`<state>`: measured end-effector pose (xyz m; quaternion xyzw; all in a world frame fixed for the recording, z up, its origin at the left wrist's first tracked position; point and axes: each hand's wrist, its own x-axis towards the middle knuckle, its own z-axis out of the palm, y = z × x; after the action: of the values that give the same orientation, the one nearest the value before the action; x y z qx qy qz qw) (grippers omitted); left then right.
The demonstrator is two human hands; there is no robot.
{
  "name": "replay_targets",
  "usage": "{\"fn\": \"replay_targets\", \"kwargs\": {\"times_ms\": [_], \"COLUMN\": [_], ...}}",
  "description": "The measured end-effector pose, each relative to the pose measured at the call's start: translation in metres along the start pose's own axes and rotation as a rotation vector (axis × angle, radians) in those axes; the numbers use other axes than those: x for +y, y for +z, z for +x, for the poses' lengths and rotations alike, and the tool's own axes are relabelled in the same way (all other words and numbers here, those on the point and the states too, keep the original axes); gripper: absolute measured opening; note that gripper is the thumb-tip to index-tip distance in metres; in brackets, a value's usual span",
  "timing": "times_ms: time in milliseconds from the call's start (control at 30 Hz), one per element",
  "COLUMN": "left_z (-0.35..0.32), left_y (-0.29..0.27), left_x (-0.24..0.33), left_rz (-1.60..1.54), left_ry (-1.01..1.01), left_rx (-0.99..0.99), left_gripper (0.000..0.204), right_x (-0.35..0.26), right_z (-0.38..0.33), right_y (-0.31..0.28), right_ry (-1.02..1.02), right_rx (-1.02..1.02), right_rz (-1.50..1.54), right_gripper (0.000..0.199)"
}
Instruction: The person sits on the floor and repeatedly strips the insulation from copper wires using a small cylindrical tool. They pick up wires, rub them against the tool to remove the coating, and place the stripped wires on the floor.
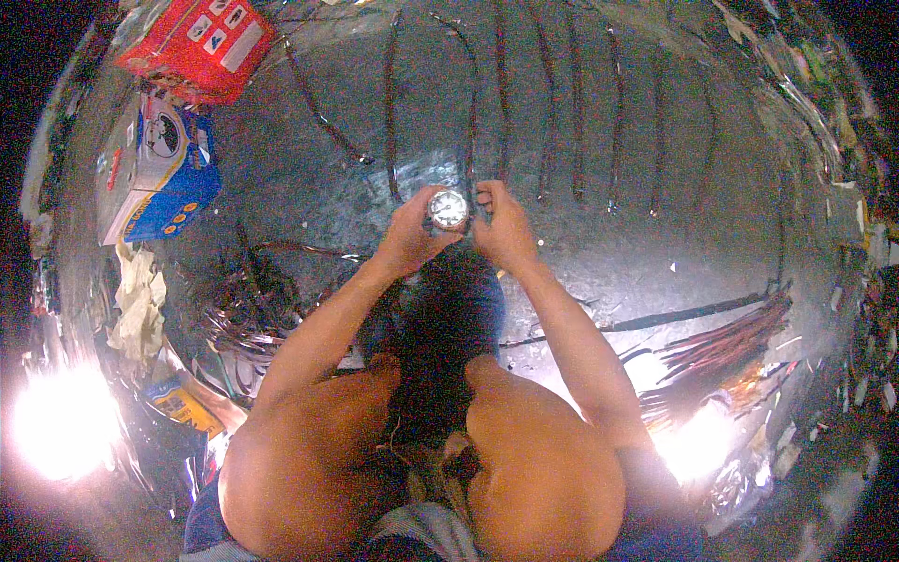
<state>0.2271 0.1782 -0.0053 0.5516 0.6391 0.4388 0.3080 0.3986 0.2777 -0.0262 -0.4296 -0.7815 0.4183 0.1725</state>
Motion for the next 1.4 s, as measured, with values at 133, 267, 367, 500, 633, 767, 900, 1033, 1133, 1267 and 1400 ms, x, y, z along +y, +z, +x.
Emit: {"fn": "replay_targets", "kwargs": {"times_ms": [133, 267, 367, 500, 633, 767, 900, 1033, 1133, 1267, 1400], "left_z": [0.001, -0.001, -0.002, 0.002, -0.004, 0.001, 0.005, -0.017, -0.05, -0.068, -0.076], "left_y": [0.001, 0.002, 0.001, 0.005, -0.007, -0.004, 0.007, 0.001, -0.019, -0.022, -0.04], "left_x": [0.011, 0.008, 0.006, 0.004, 0.006, 0.014, 0.01, 0.002, -0.005, -0.018, -0.042], "left_rz": [-0.017, -0.017, 0.022, 0.017, 0.028, 0.049, 0.004, 0.216, 0.491, 0.544, 0.636], "left_ry": [-0.086, -0.068, -0.049, -0.012, -0.093, -0.167, -0.157, 0.031, -0.151, -0.225, -0.267], "left_rx": [-0.029, -0.017, -0.002, -0.004, 0.01, -0.036, -0.113, -0.006, -0.047, -0.031, 0.053], "left_gripper": [0.057, 0.052, 0.049, 0.046, 0.044, 0.047, 0.069, 0.086, 0.076, 0.065, 0.042], "right_x": [0.035, 0.025, -0.02, -0.079, -0.114, -0.119, -0.072, -0.072, -0.079, -0.002, 0.052], "right_z": [0.018, 0.02, 0.011, -0.021, -0.038, -0.006, 0.084, 0.144, 0.134, 0.087, 0.044], "right_y": [0.019, 0.014, -0.032, -0.165, -0.29, -0.395, -0.506, -0.546, -0.552, -0.583, -0.5], "right_ry": [0.209, 0.404, 0.503, 0.285, -0.2, -0.338, -0.341, -0.301, -0.365, -0.327, 0.453], "right_rx": [-0.057, -0.021, 0.056, 0.157, 0.148, 0.368, 0.179, 0.678, 1.068, 1.036, 0.955], "right_rz": [0.102, 0.353, 0.647, 1.083, 1.269, 1.079, 0.711, 0.569, 0.568, 0.463, -1.192], "right_gripper": [0.038, 0.034, 0.032, 0.026, 0.032, 0.05, 0.056, 0.006, 0.009, 0.025, 0.02]}}
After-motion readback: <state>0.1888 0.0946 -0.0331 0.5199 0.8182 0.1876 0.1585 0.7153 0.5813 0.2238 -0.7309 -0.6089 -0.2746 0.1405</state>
